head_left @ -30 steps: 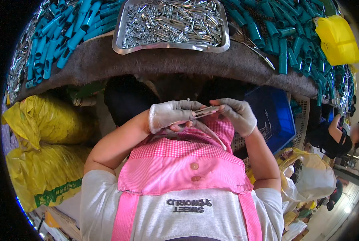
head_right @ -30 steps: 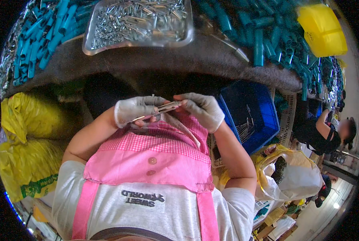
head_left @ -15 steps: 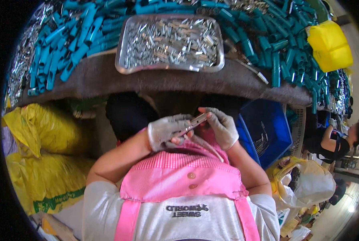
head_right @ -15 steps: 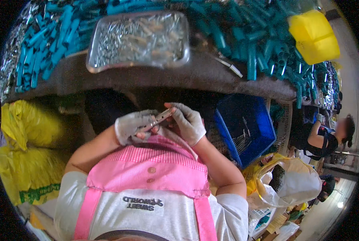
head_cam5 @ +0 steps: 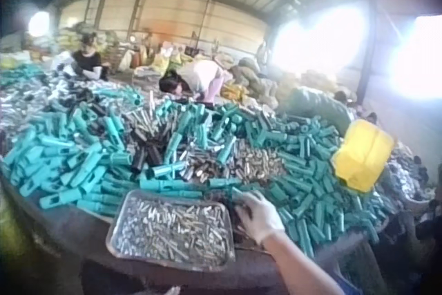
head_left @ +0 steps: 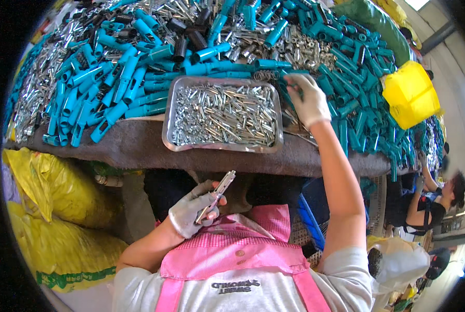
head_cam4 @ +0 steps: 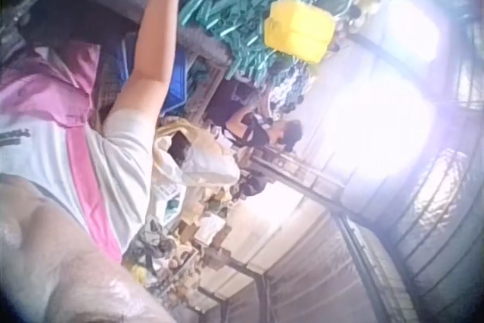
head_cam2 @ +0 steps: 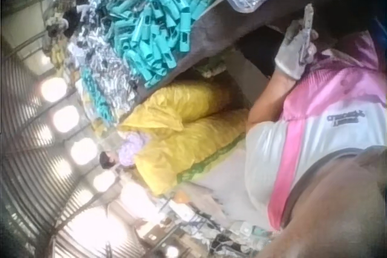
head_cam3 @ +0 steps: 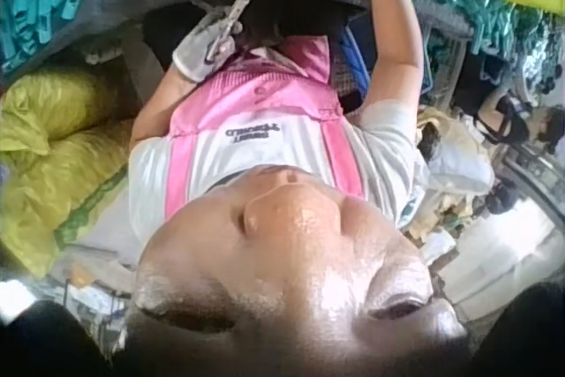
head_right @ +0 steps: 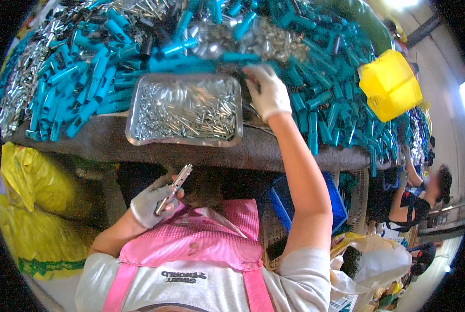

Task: Assembling plastic and metal components to create tool or handle assemblies at a factory workbench.

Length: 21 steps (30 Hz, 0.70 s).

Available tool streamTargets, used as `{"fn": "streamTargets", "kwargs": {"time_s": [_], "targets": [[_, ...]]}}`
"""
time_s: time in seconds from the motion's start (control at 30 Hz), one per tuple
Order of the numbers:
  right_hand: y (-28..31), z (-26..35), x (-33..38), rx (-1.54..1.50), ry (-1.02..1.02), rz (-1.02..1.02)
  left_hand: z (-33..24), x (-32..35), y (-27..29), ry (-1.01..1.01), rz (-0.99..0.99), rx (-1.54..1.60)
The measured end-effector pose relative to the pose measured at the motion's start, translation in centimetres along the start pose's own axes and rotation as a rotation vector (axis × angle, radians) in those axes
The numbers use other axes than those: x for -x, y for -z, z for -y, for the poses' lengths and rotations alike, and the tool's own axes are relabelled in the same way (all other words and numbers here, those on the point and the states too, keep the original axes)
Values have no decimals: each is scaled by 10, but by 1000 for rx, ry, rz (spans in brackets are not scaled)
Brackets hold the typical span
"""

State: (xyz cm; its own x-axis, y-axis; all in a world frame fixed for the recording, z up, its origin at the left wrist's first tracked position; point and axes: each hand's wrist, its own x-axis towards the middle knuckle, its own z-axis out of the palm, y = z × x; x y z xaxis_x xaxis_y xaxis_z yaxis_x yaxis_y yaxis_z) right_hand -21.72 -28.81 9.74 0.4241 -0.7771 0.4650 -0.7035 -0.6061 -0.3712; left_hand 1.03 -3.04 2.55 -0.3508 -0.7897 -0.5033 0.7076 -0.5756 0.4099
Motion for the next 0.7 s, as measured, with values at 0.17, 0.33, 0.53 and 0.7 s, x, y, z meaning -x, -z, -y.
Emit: {"fn": "streamTargets", "kwargs": {"time_s": [0.17,0.33,0.53,0.7], "targets": [[-48,-40,-63,284,79,320,-11,10,2,-43,9,-19],[-13,-70,-87,-328,-381,280,-18,19,5,-121,-13,30],[1,-73,-65,-559,-800,342,-29,17,4,-145,45,32],[9,-67,-47,-751,-656,305,-43,16,7,-231,53,-1]]}}
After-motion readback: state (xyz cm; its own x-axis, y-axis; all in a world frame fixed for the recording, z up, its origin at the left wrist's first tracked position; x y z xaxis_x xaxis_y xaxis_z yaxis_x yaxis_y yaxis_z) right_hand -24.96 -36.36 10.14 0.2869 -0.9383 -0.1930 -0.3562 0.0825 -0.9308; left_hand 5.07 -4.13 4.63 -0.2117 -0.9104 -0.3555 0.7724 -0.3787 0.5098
